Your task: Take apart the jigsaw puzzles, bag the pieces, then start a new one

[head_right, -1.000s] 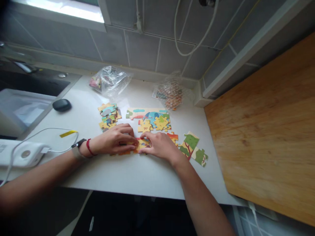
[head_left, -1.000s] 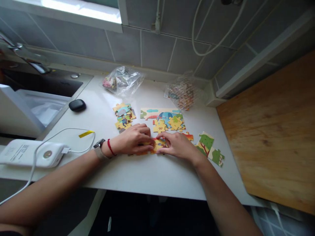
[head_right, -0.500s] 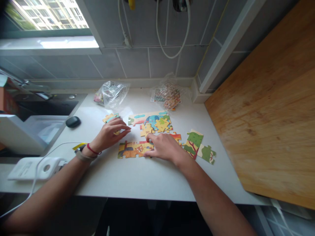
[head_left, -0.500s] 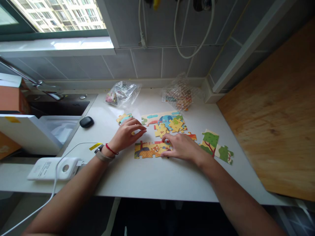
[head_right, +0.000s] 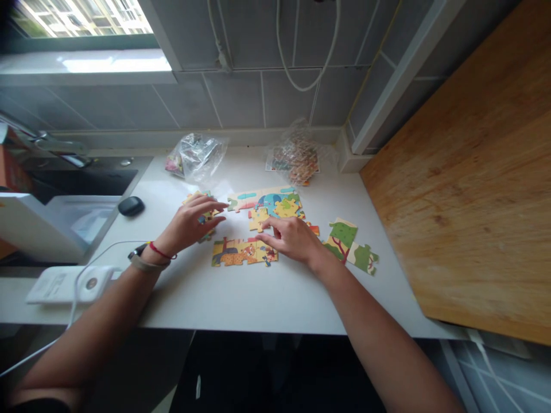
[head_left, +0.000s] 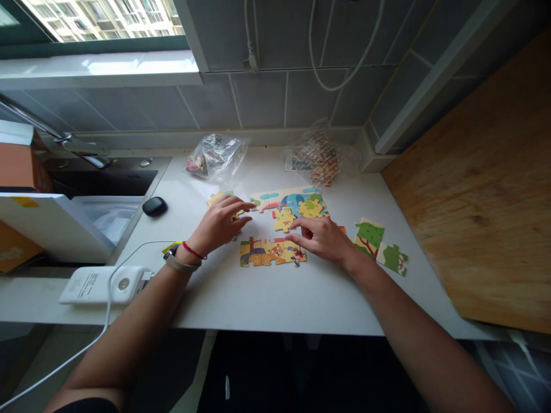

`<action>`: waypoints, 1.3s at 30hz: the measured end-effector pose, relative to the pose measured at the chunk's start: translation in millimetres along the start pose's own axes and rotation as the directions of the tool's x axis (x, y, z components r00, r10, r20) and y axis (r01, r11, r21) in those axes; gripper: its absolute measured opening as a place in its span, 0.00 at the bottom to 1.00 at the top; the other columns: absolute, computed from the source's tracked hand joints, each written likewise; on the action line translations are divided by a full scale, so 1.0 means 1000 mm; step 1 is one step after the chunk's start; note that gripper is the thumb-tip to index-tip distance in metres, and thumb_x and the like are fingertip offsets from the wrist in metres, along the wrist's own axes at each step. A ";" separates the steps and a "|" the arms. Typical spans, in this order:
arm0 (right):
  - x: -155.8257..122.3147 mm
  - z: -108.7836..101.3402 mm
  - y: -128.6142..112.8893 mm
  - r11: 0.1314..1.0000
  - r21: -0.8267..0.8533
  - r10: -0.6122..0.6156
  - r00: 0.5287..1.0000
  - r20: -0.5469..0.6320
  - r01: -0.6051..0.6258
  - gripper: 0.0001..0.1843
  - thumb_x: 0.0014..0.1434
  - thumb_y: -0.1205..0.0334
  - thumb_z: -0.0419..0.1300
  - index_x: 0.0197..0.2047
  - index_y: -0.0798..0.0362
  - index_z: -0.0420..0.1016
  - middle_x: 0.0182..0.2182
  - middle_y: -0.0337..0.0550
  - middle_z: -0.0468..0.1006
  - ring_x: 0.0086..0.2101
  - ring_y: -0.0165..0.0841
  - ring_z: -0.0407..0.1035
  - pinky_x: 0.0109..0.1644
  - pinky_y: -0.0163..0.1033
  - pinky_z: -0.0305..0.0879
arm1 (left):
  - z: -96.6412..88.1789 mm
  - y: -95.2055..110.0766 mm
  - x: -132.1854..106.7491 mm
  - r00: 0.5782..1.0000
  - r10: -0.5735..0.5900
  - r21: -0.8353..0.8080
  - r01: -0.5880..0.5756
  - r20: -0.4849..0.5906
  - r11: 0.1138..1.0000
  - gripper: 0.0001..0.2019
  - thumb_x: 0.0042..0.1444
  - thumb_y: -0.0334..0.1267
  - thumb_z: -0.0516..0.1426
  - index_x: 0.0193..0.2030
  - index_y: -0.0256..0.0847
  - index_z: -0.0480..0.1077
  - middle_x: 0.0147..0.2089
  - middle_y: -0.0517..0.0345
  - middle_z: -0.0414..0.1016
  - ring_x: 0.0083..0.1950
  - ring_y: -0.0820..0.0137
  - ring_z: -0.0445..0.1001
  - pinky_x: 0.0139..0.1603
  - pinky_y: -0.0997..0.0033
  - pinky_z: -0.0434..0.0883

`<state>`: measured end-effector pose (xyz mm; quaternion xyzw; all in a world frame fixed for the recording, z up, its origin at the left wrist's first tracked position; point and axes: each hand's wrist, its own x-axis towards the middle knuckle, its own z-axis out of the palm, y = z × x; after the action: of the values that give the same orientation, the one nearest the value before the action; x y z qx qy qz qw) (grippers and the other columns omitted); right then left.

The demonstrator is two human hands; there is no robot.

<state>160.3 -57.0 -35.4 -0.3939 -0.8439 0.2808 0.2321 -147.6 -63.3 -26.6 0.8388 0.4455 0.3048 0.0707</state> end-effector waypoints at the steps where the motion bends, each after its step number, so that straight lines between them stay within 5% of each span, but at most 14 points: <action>1: 0.000 0.001 0.001 1.000 0.010 -0.005 1.000 0.000 0.005 0.14 0.67 0.49 0.65 0.41 0.51 0.82 0.21 0.34 0.73 0.23 0.27 0.64 0.32 0.35 0.57 | -0.006 -0.006 0.000 0.998 -0.043 0.021 0.044 -0.041 0.999 0.11 0.66 0.38 0.61 0.54 0.42 0.77 0.44 0.52 0.81 0.46 0.62 0.75 0.50 0.59 0.74; 4: 0.000 0.003 0.005 0.999 0.031 -0.013 1.000 -0.007 0.013 0.12 0.68 0.52 0.64 0.40 0.52 0.82 0.21 0.33 0.71 0.23 0.27 0.64 0.32 0.35 0.57 | -0.025 -0.025 0.000 0.954 -0.203 0.054 0.220 -0.222 0.974 0.14 0.65 0.37 0.61 0.56 0.42 0.76 0.43 0.53 0.82 0.46 0.62 0.78 0.50 0.60 0.74; 7: 0.000 0.004 0.007 0.999 0.032 -0.022 1.000 -0.010 0.022 0.12 0.68 0.53 0.63 0.40 0.51 0.82 0.22 0.34 0.71 0.23 0.27 0.64 0.32 0.35 0.58 | -0.036 -0.039 -0.004 0.898 -0.335 0.030 0.358 -0.286 0.933 0.13 0.64 0.39 0.61 0.54 0.41 0.77 0.43 0.53 0.82 0.44 0.63 0.80 0.46 0.63 0.75; 11: 0.001 0.005 0.007 0.999 0.040 -0.001 1.000 -0.009 0.001 0.12 0.68 0.53 0.63 0.38 0.51 0.82 0.22 0.34 0.72 0.23 0.28 0.64 0.33 0.35 0.59 | -0.037 -0.042 -0.008 0.923 -0.365 0.048 0.373 -0.123 0.927 0.17 0.64 0.48 0.62 0.54 0.41 0.77 0.49 0.49 0.81 0.48 0.60 0.80 0.50 0.60 0.76; 16: 0.002 0.003 0.005 0.998 0.054 0.035 0.999 -0.021 -0.034 0.12 0.67 0.54 0.62 0.38 0.51 0.83 0.22 0.35 0.75 0.23 0.28 0.65 0.32 0.35 0.58 | -0.031 -0.043 -0.013 0.910 -0.406 0.166 0.388 0.088 0.906 0.35 0.58 0.53 0.67 0.68 0.40 0.67 0.63 0.40 0.75 0.62 0.49 0.74 0.63 0.46 0.71; 24: 0.003 0.003 0.003 0.998 0.056 0.039 0.999 -0.017 -0.038 0.12 0.67 0.56 0.61 0.38 0.51 0.83 0.24 0.37 0.78 0.24 0.29 0.65 0.32 0.36 0.58 | -0.030 -0.044 -0.010 0.931 -0.360 0.088 0.364 -0.061 0.927 0.24 0.59 0.41 0.66 0.61 0.42 0.74 0.54 0.48 0.78 0.52 0.58 0.79 0.56 0.54 0.76; 28: 0.003 0.003 0.003 0.995 0.083 0.052 0.998 -0.020 -0.050 0.12 0.68 0.56 0.61 0.38 0.51 0.83 0.25 0.38 0.79 0.23 0.29 0.65 0.32 0.36 0.59 | -0.032 -0.035 -0.006 0.917 -0.363 -0.087 0.353 -0.166 0.931 0.17 0.59 0.41 0.66 0.54 0.42 0.78 0.49 0.50 0.79 0.45 0.64 0.80 0.47 0.61 0.80; 33: 0.003 0.003 0.000 0.976 0.207 0.084 0.996 -0.036 -0.075 0.13 0.66 0.54 0.62 0.36 0.52 0.83 0.23 0.38 0.77 0.23 0.28 0.64 0.30 0.36 0.60 | -0.024 -0.013 0.001 0.789 -0.557 -0.570 0.341 -0.260 0.748 0.15 0.55 0.45 0.69 0.45 0.39 0.78 0.43 0.52 0.82 0.43 0.64 0.83 0.49 0.60 0.83; 36: 0.004 0.000 -0.004 0.908 0.405 0.123 0.992 -0.007 -0.110 0.13 0.65 0.52 0.64 0.38 0.53 0.84 0.29 0.42 0.81 0.27 0.31 0.70 0.31 0.36 0.66 | -0.013 0.001 0.004 0.762 -0.622 -0.700 0.343 -0.183 0.626 0.16 0.51 0.45 0.71 0.42 0.39 0.78 0.43 0.51 0.84 0.45 0.61 0.85 0.49 0.59 0.84; 39: 0.004 -0.006 -0.007 0.813 0.577 0.072 0.997 0.024 -0.072 0.14 0.64 0.50 0.64 0.44 0.51 0.85 0.42 0.48 0.84 0.41 0.38 0.77 0.39 0.39 0.74 | 0.000 0.013 0.003 0.804 -0.595 -0.720 0.410 -0.005 0.560 0.15 0.54 0.47 0.70 0.41 0.39 0.78 0.43 0.50 0.84 0.43 0.61 0.85 0.43 0.62 0.86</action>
<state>157.3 -55.9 -25.7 -0.3364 -0.7036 0.5323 0.3293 -137.0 -68.9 -19.8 0.5410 0.5264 0.5160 0.4049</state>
